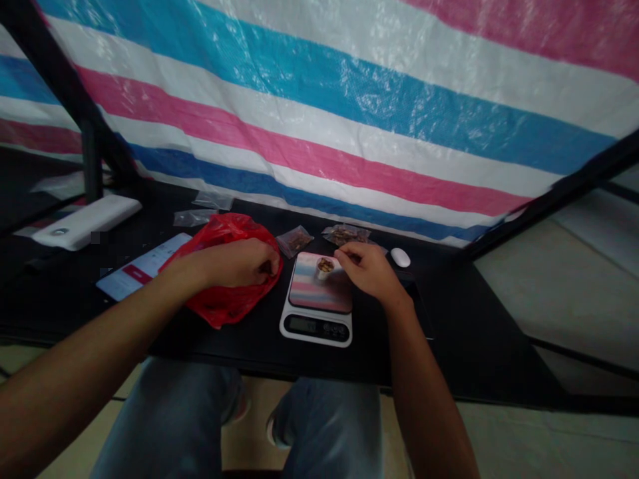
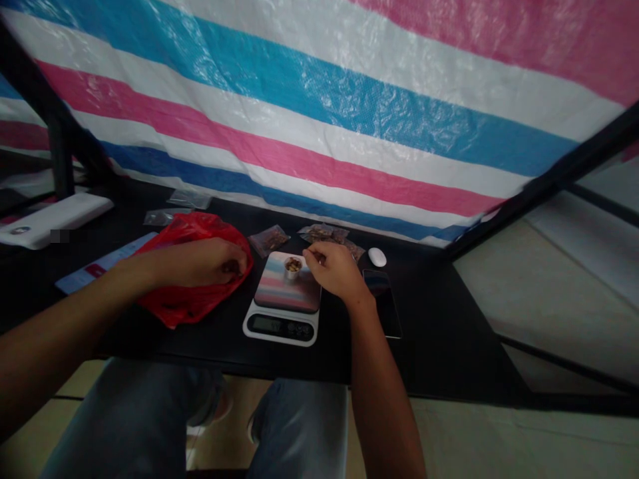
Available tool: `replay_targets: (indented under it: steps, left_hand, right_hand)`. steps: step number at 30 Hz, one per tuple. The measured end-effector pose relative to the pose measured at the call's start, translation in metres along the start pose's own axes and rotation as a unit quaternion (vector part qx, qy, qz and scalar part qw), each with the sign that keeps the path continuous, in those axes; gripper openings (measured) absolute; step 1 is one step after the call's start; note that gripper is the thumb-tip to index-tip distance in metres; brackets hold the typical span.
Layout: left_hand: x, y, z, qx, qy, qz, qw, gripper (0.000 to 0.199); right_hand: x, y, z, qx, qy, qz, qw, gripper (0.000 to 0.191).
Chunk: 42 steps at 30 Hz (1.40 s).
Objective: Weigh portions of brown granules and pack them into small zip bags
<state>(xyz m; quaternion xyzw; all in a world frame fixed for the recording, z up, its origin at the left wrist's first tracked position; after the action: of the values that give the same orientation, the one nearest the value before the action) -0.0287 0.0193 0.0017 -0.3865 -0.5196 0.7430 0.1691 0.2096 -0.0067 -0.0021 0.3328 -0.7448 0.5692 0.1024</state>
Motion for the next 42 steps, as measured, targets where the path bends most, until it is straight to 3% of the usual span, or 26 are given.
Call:
replay_targets:
  steps: [14,28,34,37,42]
  left_hand:
    - [0.012,-0.007,0.009,0.050,-0.074,0.031,0.995,0.025]
    - [0.042,-0.001,0.009,0.056,-0.040,0.014,0.998,0.027]
    - [0.005,-0.023,0.002,-0.010,0.005,0.050,0.999,0.028]
    - [-0.023,-0.033,-0.014,-0.066,0.067,0.043,0.995,0.025]
    - [-0.057,-0.031,-0.048,-0.095,0.167,0.017,0.981,0.022]
  right_hand:
    - [-0.001,0.001,0.000,0.005,0.006,0.009,1.000,0.027]
    - [-0.003,0.002,0.001,0.008,0.011,0.021,1.000,0.027]
    - [-0.003,0.001,0.000,0.007,0.007,0.017,1.000,0.027]
    - [-0.003,0.000,0.000,0.003,0.004,0.020,1.000,0.028]
    - [-0.003,-0.001,-0.001,-0.003,0.002,0.012,1.000,0.026]
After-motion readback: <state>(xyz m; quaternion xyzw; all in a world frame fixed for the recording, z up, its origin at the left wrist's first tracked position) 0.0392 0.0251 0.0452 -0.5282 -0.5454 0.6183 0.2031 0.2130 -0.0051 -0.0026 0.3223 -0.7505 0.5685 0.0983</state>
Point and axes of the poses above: each hand's wrist, its own z-axis away from the middle knuckle, its own y-axis out of the palm, x = y × z, the point moved 5 cm from there along -z, towards the middle knuckle, and after that the axes turned 2 degrees about z, right-handed, at the moved point
